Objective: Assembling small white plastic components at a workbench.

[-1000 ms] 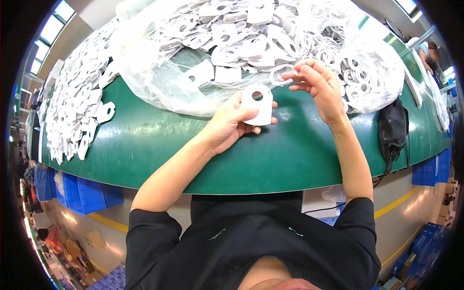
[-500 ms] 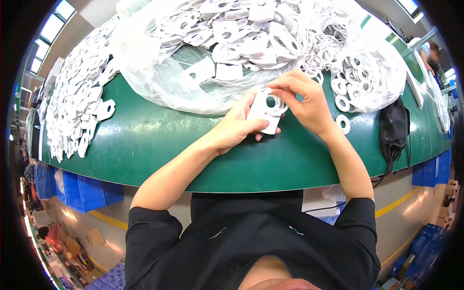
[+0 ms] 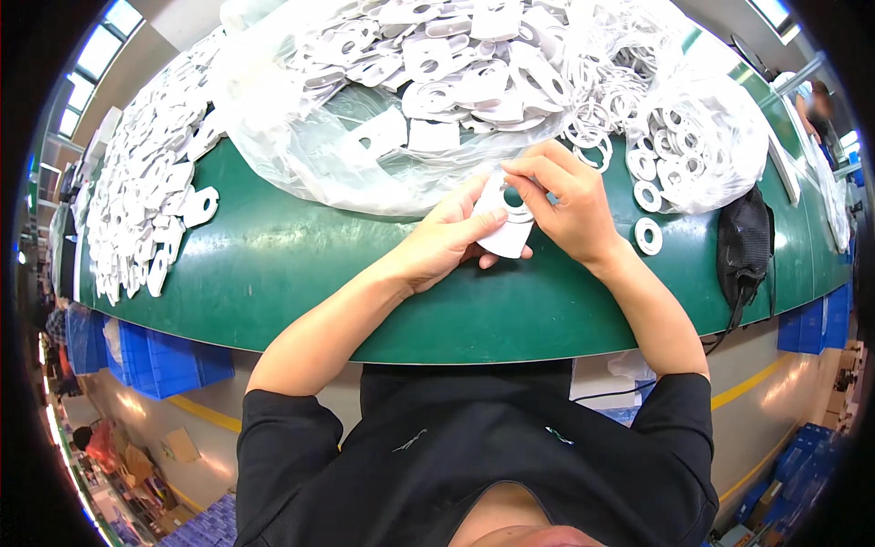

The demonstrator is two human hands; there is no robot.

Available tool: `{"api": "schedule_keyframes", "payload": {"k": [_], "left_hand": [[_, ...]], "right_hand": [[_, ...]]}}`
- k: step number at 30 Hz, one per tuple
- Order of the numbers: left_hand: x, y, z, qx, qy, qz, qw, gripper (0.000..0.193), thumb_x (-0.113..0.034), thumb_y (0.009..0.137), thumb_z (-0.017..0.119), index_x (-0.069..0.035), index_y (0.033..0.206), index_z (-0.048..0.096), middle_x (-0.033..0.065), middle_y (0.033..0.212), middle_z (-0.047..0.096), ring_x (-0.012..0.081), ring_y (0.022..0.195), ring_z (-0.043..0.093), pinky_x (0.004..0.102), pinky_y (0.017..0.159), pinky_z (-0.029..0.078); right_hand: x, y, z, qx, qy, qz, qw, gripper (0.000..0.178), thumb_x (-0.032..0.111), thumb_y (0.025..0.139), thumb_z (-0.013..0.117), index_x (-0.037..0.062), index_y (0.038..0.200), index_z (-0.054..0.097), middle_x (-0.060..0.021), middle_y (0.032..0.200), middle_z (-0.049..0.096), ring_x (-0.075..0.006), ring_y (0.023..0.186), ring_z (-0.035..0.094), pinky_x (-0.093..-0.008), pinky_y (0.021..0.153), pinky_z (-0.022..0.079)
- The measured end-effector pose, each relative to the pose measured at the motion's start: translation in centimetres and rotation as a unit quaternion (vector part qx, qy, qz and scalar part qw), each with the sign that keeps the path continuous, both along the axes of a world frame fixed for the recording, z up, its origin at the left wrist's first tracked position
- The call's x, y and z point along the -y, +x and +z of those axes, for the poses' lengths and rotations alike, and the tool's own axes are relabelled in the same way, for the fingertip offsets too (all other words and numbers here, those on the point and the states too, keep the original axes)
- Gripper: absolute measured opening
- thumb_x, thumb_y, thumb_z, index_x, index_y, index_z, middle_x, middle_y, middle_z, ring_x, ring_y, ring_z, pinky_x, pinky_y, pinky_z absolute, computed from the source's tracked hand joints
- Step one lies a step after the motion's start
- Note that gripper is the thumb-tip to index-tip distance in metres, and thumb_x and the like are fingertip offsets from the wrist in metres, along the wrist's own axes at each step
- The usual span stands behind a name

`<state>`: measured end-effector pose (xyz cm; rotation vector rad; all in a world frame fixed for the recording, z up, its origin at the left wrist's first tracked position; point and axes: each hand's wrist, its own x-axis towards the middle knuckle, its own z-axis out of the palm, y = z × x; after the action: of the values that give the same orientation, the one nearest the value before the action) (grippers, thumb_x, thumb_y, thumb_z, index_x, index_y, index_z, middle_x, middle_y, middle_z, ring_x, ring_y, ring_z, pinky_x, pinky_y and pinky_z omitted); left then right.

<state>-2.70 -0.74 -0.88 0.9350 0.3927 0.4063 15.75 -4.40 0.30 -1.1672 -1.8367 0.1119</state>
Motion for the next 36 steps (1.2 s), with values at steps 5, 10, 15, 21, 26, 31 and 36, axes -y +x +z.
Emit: {"api": "schedule_keyframes", "payload": {"k": [5,10,15,21,26,31,36], "left_hand": [[-0.1,-0.2,0.3,-0.058,0.076,-0.005,0.995,0.049,-0.018,0.095,0.051,-0.005,0.138,0.032,0.0093,0.105,0.06,0.0156,0.084,0.066,0.0206,0.056,0.048],[0.4,0.2,0.0,-0.057,0.21,0.055,0.974,0.046,-0.017,0.095,0.052,-0.003,0.135,0.035,0.0077,0.106,0.059,0.0131,0.09,0.063,0.0254,0.067,0.053],[0.6,0.4,0.1,-0.114,0.239,0.1,0.959,0.021,-0.017,0.095,0.051,-0.002,0.11,0.047,0.008,0.087,0.062,0.0133,0.07,0.062,0.0276,0.063,0.049],[0.1,0.0,0.0,-0.18,0.453,0.145,0.861,0.023,-0.02,0.096,0.049,0.001,0.089,0.054,0.0111,0.073,0.059,0.0188,0.06,0.054,0.0338,0.058,0.043],[0.5,0.6,-0.7,-0.123,0.315,0.197,0.92,0.022,-0.019,0.098,0.048,-0.002,0.086,0.054,-0.0016,0.073,0.053,0.0057,0.067,0.046,0.0225,0.06,0.038],[0.6,0.2,-0.5,-0.149,0.359,0.209,0.897,0.021,-0.019,0.097,0.049,-0.003,0.085,0.054,-0.0037,0.071,0.05,0.0039,0.066,0.044,0.0216,0.057,0.036],[0.8,0.5,0.3,-0.187,0.432,0.225,0.853,0.022,-0.019,0.094,0.051,0.0,0.083,0.056,0.01,0.062,0.055,0.0166,0.056,0.05,0.0331,0.055,0.04]], "right_hand": [[0.2,0.0,0.1,-0.033,-0.028,0.004,0.999,0.015,0.004,0.08,0.068,0.0034,0.095,0.069,-0.0052,0.081,0.061,-0.0135,0.067,0.058,-0.0233,0.061,0.045],[0.0,1.4,0.7,-0.181,-0.219,0.035,0.958,0.016,0.012,0.087,0.065,0.001,0.098,0.069,-0.0024,0.083,0.062,-0.0073,0.073,0.057,-0.0217,0.068,0.044],[-0.1,1.5,0.7,-0.231,-0.332,0.098,0.909,0.016,0.012,0.09,0.062,-0.0036,0.092,0.065,-0.0003,0.078,0.061,-0.0048,0.072,0.053,-0.0209,0.065,0.043],[0.4,0.9,0.8,-0.087,-0.28,0.103,0.951,0.014,0.012,0.091,0.06,-0.0011,0.086,0.06,0.0002,0.077,0.058,-0.0056,0.07,0.049,-0.0224,0.063,0.041],[0.2,0.2,0.0,-0.173,-0.272,0.077,0.944,0.014,0.012,0.092,0.058,-0.001,0.087,0.06,0.0005,0.077,0.058,-0.0051,0.07,0.046,-0.0224,0.063,0.039],[0.4,0.0,0.7,-0.205,-0.282,0.075,0.934,0.014,0.012,0.092,0.059,-0.0014,0.091,0.062,0.0012,0.077,0.058,-0.0044,0.073,0.05,-0.0203,0.066,0.041],[0.4,0.5,0.7,-0.097,-0.281,0.057,0.953,0.014,0.012,0.091,0.061,-0.0017,0.09,0.063,0.0009,0.077,0.06,-0.0058,0.072,0.052,-0.0214,0.066,0.042]]}}
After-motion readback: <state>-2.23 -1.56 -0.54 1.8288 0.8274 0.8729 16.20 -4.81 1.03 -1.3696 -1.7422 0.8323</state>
